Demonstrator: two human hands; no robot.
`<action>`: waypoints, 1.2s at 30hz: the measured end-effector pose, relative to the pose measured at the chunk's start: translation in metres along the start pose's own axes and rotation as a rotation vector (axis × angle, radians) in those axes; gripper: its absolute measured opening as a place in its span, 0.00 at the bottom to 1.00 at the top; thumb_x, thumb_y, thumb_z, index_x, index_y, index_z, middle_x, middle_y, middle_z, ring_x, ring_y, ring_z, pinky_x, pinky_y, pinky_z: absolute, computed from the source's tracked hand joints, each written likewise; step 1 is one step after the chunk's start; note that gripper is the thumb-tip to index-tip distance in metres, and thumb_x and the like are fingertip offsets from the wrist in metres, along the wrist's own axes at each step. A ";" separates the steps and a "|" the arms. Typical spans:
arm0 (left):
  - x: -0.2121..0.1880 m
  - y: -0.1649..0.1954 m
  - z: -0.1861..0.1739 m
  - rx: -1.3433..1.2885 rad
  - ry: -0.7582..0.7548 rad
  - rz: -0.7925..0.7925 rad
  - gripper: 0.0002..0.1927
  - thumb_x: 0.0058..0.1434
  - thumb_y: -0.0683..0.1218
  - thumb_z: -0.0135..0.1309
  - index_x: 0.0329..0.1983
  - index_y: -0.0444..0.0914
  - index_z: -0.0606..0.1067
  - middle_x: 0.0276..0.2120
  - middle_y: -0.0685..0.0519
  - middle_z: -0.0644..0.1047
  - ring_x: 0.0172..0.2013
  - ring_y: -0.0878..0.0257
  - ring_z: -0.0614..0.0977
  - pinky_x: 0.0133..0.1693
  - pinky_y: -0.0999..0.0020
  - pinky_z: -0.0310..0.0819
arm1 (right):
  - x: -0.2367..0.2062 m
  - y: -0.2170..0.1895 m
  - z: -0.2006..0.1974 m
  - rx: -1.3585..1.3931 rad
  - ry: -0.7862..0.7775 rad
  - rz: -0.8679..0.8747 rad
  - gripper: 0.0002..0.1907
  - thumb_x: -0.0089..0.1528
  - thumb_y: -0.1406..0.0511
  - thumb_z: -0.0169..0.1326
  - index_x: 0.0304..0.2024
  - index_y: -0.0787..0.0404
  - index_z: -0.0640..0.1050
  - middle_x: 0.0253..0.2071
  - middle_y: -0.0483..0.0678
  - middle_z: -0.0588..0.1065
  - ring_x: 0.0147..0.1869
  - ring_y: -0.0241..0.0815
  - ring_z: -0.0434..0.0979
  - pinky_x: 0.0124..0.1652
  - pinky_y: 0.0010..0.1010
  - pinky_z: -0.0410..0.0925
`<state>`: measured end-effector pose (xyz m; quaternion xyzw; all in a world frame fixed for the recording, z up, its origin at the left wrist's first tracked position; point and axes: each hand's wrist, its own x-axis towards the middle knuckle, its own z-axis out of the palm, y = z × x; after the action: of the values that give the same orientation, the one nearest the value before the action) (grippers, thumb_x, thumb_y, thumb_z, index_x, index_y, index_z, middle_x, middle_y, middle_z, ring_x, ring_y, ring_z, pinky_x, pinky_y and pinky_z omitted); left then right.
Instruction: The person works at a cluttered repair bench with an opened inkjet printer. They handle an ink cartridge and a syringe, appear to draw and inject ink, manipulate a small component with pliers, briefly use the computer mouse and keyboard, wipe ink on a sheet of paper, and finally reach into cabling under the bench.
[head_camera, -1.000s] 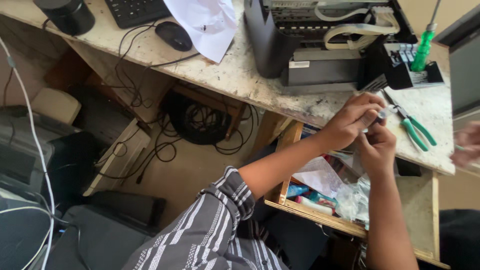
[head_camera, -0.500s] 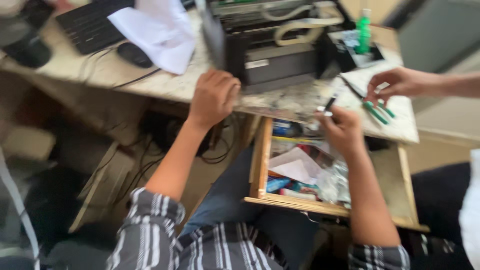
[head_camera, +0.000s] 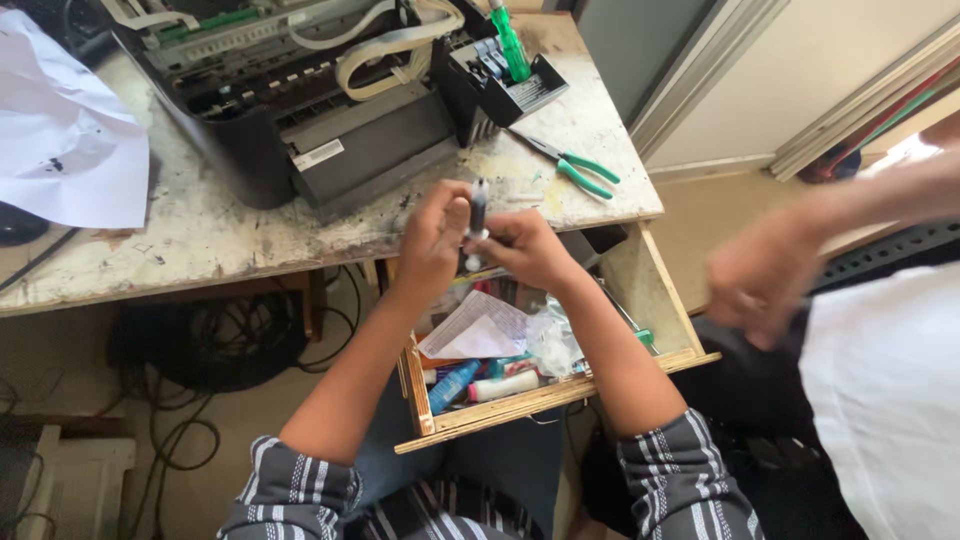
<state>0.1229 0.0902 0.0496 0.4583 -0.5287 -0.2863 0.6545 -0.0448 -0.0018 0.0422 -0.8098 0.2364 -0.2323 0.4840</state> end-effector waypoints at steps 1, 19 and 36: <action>0.002 -0.001 0.002 -0.003 -0.034 0.092 0.20 0.77 0.55 0.41 0.50 0.34 0.73 0.40 0.47 0.75 0.41 0.56 0.78 0.45 0.65 0.72 | 0.001 0.004 -0.003 0.006 0.020 0.045 0.04 0.64 0.69 0.59 0.35 0.65 0.82 0.21 0.37 0.71 0.28 0.23 0.65 0.27 0.23 0.63; -0.001 -0.033 0.001 -0.218 -0.197 0.015 0.17 0.77 0.53 0.43 0.49 0.34 0.71 0.35 0.54 0.75 0.36 0.67 0.76 0.42 0.70 0.73 | 0.019 -0.022 -0.089 -1.118 0.291 -0.252 0.13 0.54 0.68 0.62 0.40 0.46 0.87 0.44 0.43 0.80 0.46 0.50 0.79 0.43 0.40 0.72; 0.002 -0.017 0.000 -0.022 -0.299 0.021 0.14 0.76 0.50 0.42 0.49 0.34 0.72 0.29 0.55 0.76 0.29 0.67 0.77 0.36 0.70 0.73 | 0.016 -0.010 -0.061 0.033 0.533 -0.313 0.03 0.65 0.74 0.58 0.41 0.65 0.80 0.38 0.46 0.80 0.40 0.30 0.75 0.42 0.22 0.68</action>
<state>0.1248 0.0815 0.0354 0.3978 -0.6217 -0.3505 0.5765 -0.0675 -0.0481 0.0793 -0.7388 0.2238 -0.5122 0.3765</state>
